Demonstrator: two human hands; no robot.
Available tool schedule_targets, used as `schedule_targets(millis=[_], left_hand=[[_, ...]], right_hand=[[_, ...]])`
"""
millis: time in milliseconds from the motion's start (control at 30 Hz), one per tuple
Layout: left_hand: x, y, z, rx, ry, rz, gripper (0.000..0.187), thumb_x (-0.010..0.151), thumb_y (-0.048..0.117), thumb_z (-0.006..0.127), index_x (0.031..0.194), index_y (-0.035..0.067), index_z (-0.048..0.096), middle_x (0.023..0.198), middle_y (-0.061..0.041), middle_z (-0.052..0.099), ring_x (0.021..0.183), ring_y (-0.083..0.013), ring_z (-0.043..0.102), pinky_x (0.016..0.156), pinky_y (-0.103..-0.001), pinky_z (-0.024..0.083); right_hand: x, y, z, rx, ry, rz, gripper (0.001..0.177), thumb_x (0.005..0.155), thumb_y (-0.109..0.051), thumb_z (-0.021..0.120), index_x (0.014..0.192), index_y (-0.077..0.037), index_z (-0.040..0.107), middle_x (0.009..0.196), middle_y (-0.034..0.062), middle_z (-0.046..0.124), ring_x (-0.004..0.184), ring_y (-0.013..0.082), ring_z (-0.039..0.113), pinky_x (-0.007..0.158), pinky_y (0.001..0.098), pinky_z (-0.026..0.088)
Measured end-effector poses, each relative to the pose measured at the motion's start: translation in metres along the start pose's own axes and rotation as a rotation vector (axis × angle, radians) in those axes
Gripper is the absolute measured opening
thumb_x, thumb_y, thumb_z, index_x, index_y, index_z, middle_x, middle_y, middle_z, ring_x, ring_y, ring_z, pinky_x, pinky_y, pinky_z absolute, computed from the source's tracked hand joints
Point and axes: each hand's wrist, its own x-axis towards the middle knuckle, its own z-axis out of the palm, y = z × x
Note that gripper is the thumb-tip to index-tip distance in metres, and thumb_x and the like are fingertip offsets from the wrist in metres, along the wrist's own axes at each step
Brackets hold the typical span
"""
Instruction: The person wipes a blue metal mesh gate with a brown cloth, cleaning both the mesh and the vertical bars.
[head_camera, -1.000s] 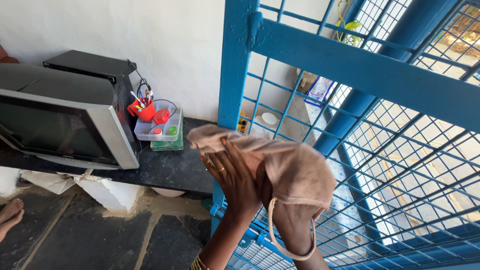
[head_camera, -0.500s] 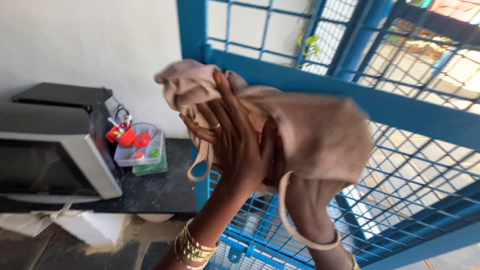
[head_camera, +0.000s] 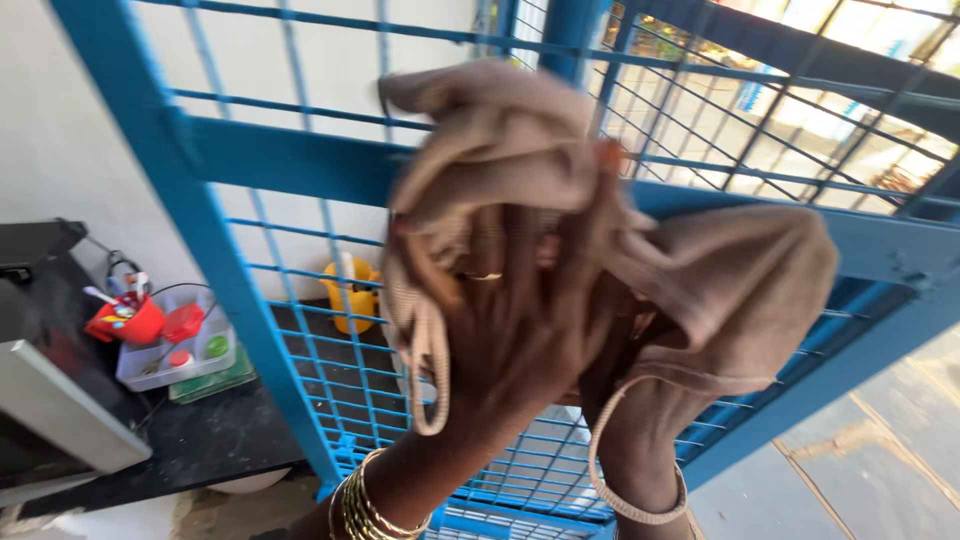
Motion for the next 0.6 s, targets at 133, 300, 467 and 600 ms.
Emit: schedule_targets(millis=[133,300,467,600], left_hand=[[0.004,0.033,0.012,0.035,-0.014,0.161,0.071,0.112,0.067,0.041,0.169,0.027,0.026,0.172,-0.021,0.026,0.160,-0.0367,0.016,0.117,-0.072,-0.016],[0.004,0.061,0.021,0.085,0.003,0.270,0.065,0.113,0.062,0.040,0.167,0.029,0.029,0.171,-0.017,0.029,0.158,-0.0324,0.020,0.118,-0.069,-0.010],[-0.009,0.061,0.033,0.019,0.020,0.260,0.061,0.112,0.058,0.042,0.164,0.028,0.033,0.168,-0.015,0.032,0.155,-0.0307,0.024,0.118,-0.065,-0.004],[-0.042,0.064,0.040,-0.042,-0.006,0.227,0.058,0.111,0.055,0.044,0.161,0.027,0.035,0.165,-0.013,0.035,0.153,-0.0293,0.027,0.119,-0.062,0.001]], right_hand=[[0.000,0.015,-0.021,-0.049,0.071,0.017,0.074,0.092,-0.035,0.058,0.153,-0.010,0.023,0.155,0.0240,0.027,0.146,0.0382,0.019,0.116,0.0553,0.010],[0.003,0.033,-0.048,-0.119,0.131,0.024,0.075,0.093,-0.035,0.058,0.154,-0.009,0.021,0.156,0.0248,0.026,0.147,0.0384,0.017,0.117,0.0547,0.009],[-0.016,0.041,-0.065,-0.177,0.144,0.039,0.077,0.094,-0.035,0.057,0.155,-0.008,0.019,0.157,0.0255,0.024,0.149,0.0386,0.015,0.118,0.0542,0.007],[-0.050,0.041,-0.091,-0.235,0.114,0.096,0.077,0.095,-0.035,0.057,0.156,-0.008,0.018,0.158,0.0261,0.023,0.150,0.0387,0.014,0.119,0.0537,0.006]])
